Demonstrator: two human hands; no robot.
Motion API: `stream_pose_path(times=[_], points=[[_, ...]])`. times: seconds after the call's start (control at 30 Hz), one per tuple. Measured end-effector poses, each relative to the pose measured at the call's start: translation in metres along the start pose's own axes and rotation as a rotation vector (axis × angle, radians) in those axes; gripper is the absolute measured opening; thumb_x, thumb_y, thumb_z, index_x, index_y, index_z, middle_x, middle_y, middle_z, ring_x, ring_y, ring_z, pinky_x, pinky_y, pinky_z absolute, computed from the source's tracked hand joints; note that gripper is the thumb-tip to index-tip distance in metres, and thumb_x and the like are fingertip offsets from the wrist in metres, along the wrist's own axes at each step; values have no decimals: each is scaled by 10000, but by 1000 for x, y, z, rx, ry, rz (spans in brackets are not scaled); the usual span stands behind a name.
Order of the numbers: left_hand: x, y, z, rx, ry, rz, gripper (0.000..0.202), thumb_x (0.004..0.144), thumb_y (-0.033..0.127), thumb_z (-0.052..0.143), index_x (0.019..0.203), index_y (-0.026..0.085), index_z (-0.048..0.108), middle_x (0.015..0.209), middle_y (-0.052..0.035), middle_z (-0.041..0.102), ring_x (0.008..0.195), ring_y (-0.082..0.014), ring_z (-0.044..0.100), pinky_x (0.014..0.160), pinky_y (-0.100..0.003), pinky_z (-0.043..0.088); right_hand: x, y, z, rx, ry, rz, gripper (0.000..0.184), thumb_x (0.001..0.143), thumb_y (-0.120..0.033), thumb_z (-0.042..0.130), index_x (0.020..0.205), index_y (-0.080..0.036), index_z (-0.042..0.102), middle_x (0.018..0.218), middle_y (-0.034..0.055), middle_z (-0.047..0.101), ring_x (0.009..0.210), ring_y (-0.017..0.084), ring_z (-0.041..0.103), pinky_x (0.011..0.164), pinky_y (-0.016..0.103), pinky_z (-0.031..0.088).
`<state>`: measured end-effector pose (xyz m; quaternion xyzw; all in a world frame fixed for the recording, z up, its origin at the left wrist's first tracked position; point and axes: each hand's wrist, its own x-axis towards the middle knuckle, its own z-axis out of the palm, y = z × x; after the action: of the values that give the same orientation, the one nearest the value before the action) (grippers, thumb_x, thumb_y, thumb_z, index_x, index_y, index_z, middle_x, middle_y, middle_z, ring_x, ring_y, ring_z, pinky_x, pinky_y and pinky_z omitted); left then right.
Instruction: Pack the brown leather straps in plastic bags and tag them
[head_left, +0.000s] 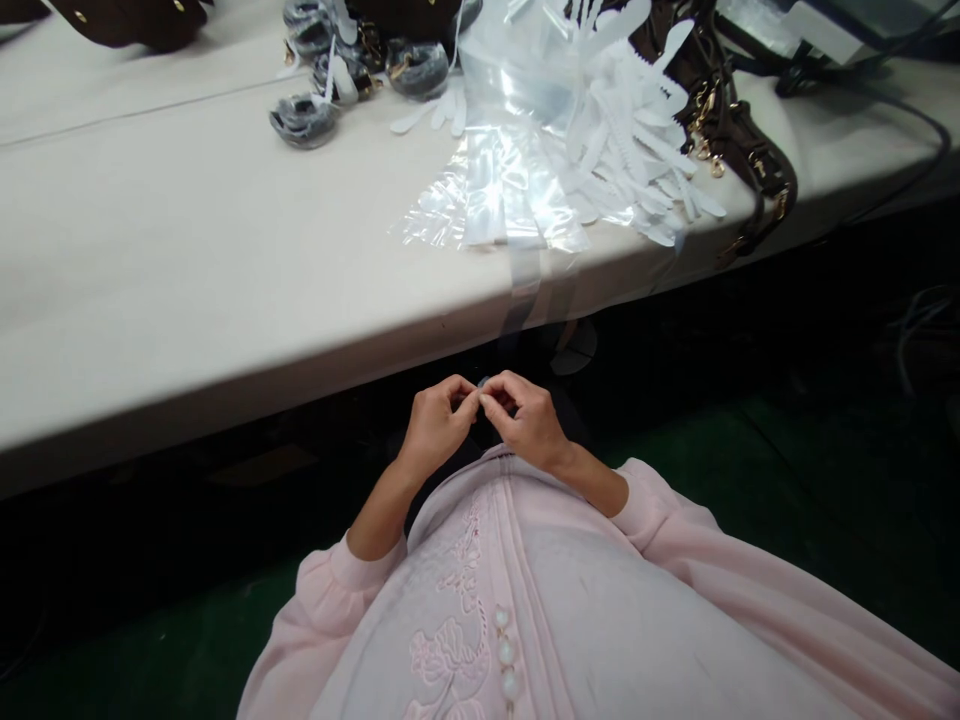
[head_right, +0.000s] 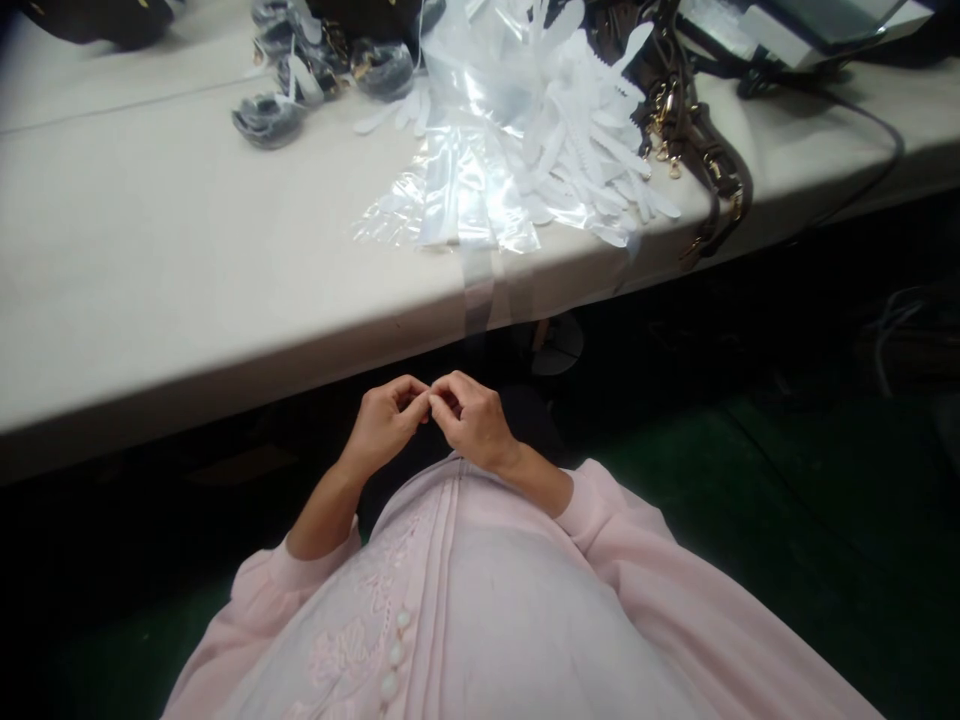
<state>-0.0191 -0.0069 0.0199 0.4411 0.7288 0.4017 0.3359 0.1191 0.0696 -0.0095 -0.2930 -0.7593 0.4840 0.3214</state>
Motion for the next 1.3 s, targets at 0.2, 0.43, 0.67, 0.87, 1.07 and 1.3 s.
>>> stream_pose_path(times=[0.2,0.43,0.67,0.87,1.07,1.3], points=[[2,-16,-30,-252,-144,-52,279,878,418,620,781,156,634,609,1,592,544,-102,535,549,-204,442,31,15,-43,217,352,130,201,868,-368,639,859,-180,571,688,-20,577,551,98,551,500,209,450],[3,1,-62,-257,-18,-93,295,809,416,705,717,145,633,560,7,572,440,-70,447,421,-177,333,34,11,-35,31,240,49,138,896,-312,609,867,-177,594,759,0,598,618,105,565,578,222,469],[23,25,-33,47,12,43,249,823,347,666,673,151,636,560,1,600,490,-98,526,444,-173,374,33,-20,-4,-126,37,-190,106,925,-243,546,849,-191,599,801,20,609,711,137,568,671,259,482],[14,27,-49,-213,-105,38,306,857,454,652,804,152,657,612,-8,603,521,-108,555,506,-196,468,63,-19,-51,58,392,-170,191,927,-382,604,892,-194,593,731,-13,581,590,105,558,547,221,485],[9,80,-82,-192,80,156,241,810,374,739,726,158,674,524,20,566,405,-66,438,378,-177,324,72,-71,-63,75,170,-280,173,920,-358,636,887,-190,614,736,-22,586,590,84,567,523,200,491],[9,143,-110,31,163,433,228,876,311,684,711,155,705,500,38,542,399,-40,443,383,-151,300,97,-154,-78,7,212,-494,76,927,-230,641,854,-231,621,799,-20,597,620,75,563,561,217,473]])
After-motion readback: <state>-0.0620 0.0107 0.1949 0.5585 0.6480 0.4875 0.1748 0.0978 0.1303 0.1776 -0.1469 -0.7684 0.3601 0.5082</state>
